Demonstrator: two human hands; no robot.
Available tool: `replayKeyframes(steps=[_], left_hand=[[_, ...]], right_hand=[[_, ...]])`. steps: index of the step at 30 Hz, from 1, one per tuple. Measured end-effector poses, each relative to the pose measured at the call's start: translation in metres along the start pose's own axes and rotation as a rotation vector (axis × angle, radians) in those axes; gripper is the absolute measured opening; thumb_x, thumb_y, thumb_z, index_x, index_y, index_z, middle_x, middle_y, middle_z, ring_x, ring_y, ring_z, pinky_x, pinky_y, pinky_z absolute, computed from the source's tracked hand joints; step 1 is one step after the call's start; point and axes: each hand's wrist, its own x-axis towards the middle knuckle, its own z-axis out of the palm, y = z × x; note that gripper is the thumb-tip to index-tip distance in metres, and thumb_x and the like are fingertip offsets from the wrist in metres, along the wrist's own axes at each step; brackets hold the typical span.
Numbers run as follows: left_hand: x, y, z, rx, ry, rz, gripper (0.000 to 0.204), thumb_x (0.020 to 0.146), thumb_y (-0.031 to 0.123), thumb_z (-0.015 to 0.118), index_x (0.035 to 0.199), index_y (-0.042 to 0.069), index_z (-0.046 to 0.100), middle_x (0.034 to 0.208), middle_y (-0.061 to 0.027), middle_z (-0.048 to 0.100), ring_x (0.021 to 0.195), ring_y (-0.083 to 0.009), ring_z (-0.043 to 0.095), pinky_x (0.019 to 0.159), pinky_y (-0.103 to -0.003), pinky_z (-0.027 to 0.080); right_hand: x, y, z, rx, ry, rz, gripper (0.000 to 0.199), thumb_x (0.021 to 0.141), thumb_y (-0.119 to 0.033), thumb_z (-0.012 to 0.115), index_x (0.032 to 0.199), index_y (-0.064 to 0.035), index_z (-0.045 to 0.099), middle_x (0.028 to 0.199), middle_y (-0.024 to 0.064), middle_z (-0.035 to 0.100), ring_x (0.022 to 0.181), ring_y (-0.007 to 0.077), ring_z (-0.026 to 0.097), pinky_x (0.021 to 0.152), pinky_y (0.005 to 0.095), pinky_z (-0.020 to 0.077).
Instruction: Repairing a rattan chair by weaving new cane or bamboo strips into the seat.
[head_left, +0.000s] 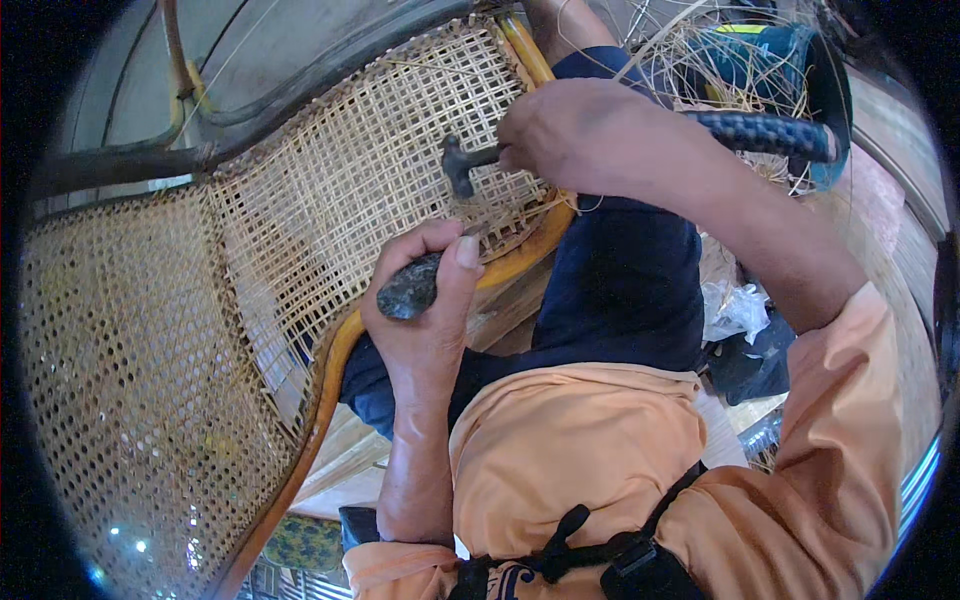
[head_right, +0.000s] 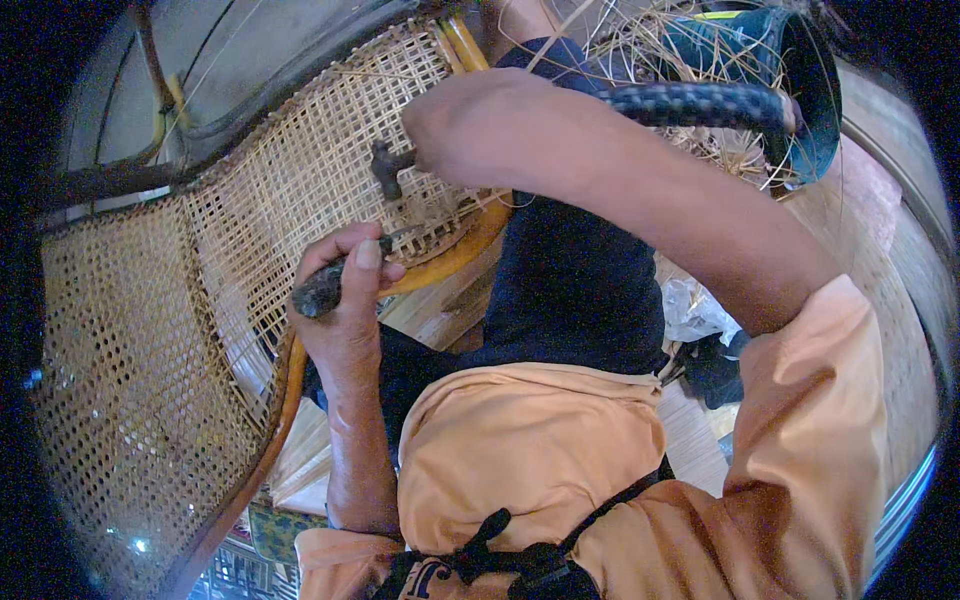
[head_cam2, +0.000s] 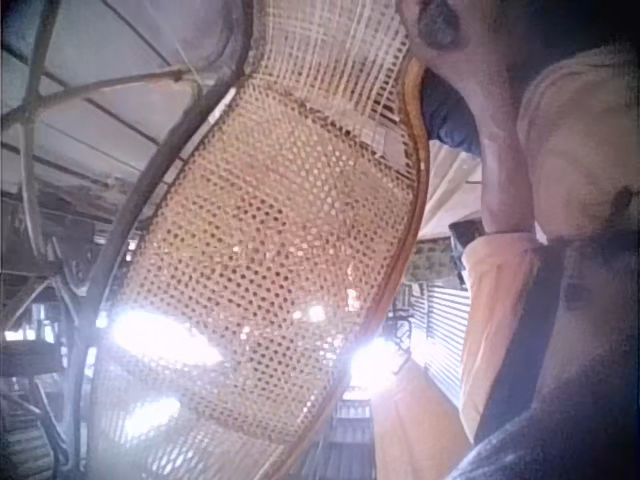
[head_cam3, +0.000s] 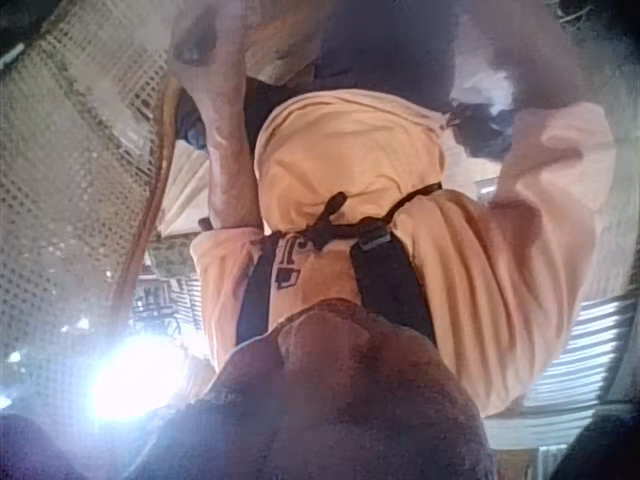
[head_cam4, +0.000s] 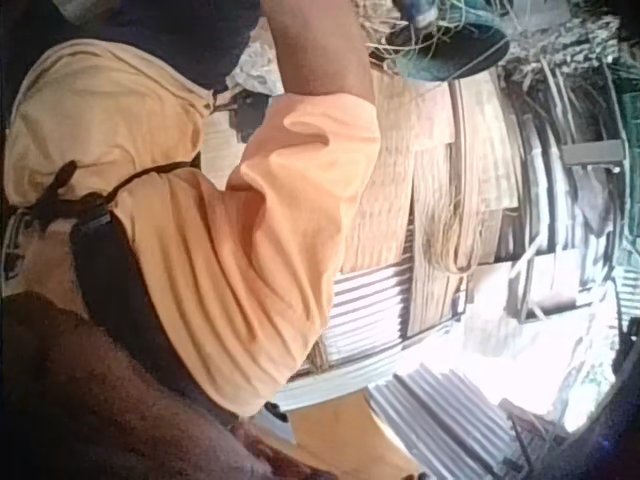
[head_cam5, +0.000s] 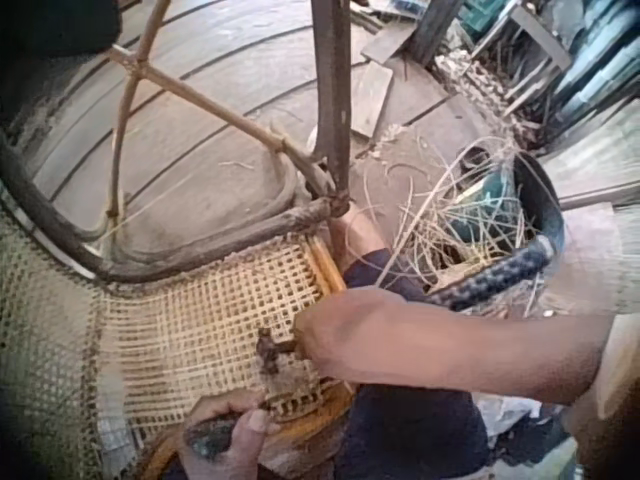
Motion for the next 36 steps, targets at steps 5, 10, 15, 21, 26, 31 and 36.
replayKeyframes(steps=[5,10,15,21,26,31,36], left_hand=[[0.002,0.004,0.000,-0.091,-0.002,-0.058,0.018,0.078,0.008,0.067,0.091,-0.002,0.059,0.092,-0.0071,0.060,0.073,-0.0100,0.059,0.067,-0.022,0.049],[0.005,-0.001,-0.005,-0.026,-0.012,-0.003,0.017,0.078,0.007,0.067,0.090,-0.002,0.059,0.094,-0.0088,0.059,0.071,-0.0107,0.060,0.066,-0.022,0.050],[0.002,0.007,-0.008,-0.228,0.012,-0.057,0.014,0.077,0.005,0.066,0.087,-0.002,0.059,0.095,-0.0098,0.060,0.075,-0.0119,0.059,0.072,-0.024,0.048],[0.003,-0.005,-0.001,-0.004,0.015,0.023,0.011,0.075,0.006,0.065,0.083,-0.001,0.059,0.091,-0.0094,0.061,0.087,-0.0155,0.057,0.084,-0.030,0.043],[0.006,-0.006,0.001,0.009,-0.034,0.031,0.012,0.075,0.005,0.066,0.083,0.000,0.060,0.091,-0.0099,0.061,0.086,-0.0155,0.057,0.083,-0.030,0.043],[0.000,0.001,0.000,-0.147,0.010,-0.061,0.012,0.074,0.003,0.066,0.083,-0.001,0.060,0.091,-0.0113,0.061,0.087,-0.0165,0.057,0.084,-0.030,0.043],[0.003,-0.007,0.008,-0.003,-0.039,0.085,0.011,0.074,0.003,0.064,0.084,0.000,0.060,0.092,-0.0116,0.061,0.088,-0.0175,0.057,0.084,-0.031,0.044]], right_hand=[[0.002,-0.006,-0.013,0.011,-0.187,0.005,0.020,0.082,-0.022,0.057,0.081,-0.0033,0.064,0.072,0.0157,0.062,0.072,0.0285,0.063,0.062,0.0367,0.0498],[0.000,-0.011,-0.008,-0.002,-0.133,-0.006,0.017,0.079,-0.020,0.057,0.079,-0.0043,0.063,0.070,0.0135,0.061,0.071,0.0275,0.063,0.060,0.0359,0.0495],[-0.001,-0.002,-0.007,0.003,-0.062,-0.016,0.015,0.079,-0.017,0.055,0.077,-0.0039,0.061,0.069,0.0121,0.060,0.069,0.0268,0.062,0.058,0.0351,0.0487],[0.008,-0.015,-0.031,0.099,-0.268,0.082,0.014,0.081,-0.013,0.052,0.078,-0.0012,0.057,0.071,0.0097,0.057,0.069,0.0241,0.059,0.060,0.0328,0.0467],[0.001,-0.015,-0.039,0.167,-0.397,0.177,0.013,0.083,-0.011,0.050,0.078,0.0007,0.054,0.072,0.0081,0.055,0.069,0.0223,0.057,0.061,0.0313,0.0453],[0.001,-0.015,-0.040,0.142,-0.307,0.228,0.007,0.078,-0.006,0.049,0.083,-0.0016,0.051,0.078,0.0115,0.055,0.076,0.0282,0.058,0.066,0.0351,0.0461],[-0.012,0.013,0.003,-0.115,0.151,-0.108,0.011,0.076,-0.017,0.056,0.076,-0.0058,0.059,0.066,0.0115,0.059,0.065,0.0271,0.061,0.054,0.0345,0.0479]])
